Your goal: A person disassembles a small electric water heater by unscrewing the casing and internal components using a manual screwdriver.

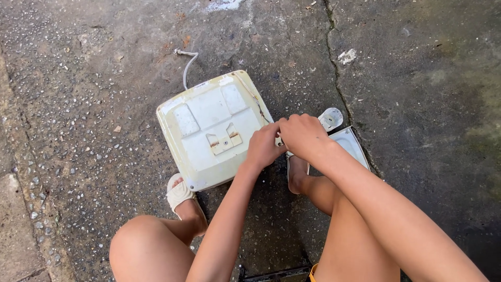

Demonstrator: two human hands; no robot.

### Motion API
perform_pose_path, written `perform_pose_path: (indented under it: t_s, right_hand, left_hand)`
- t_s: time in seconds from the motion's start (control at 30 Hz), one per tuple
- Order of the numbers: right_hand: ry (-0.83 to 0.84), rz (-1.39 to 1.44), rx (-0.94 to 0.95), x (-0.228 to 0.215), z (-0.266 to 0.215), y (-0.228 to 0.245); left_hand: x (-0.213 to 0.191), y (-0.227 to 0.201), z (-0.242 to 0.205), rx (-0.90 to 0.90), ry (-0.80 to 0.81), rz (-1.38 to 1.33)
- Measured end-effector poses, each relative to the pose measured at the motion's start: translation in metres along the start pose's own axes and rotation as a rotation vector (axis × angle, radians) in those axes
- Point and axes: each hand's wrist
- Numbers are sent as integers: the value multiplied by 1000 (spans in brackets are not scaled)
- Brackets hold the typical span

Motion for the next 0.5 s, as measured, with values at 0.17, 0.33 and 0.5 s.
perform_pose_path:
  t_s: [0.17,0.33,0.5]
  right_hand:
    - [49,86,-79,-29,-16,11]
    - [28,73,74,-8,-7,5]
    - [123,55,-59,-32,-12,18]
  left_hand:
    - [-14,3,-3,-29,102,-268]
    - [1,14,5,-70,46,-136]
    - [0,17,3,16,119,-245]
Point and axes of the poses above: each hand's wrist, its own z-axis towards the middle knuckle, its own x-axis out of the palm, y = z × x, and after that the axes turned 12 degrees about z, right-handed
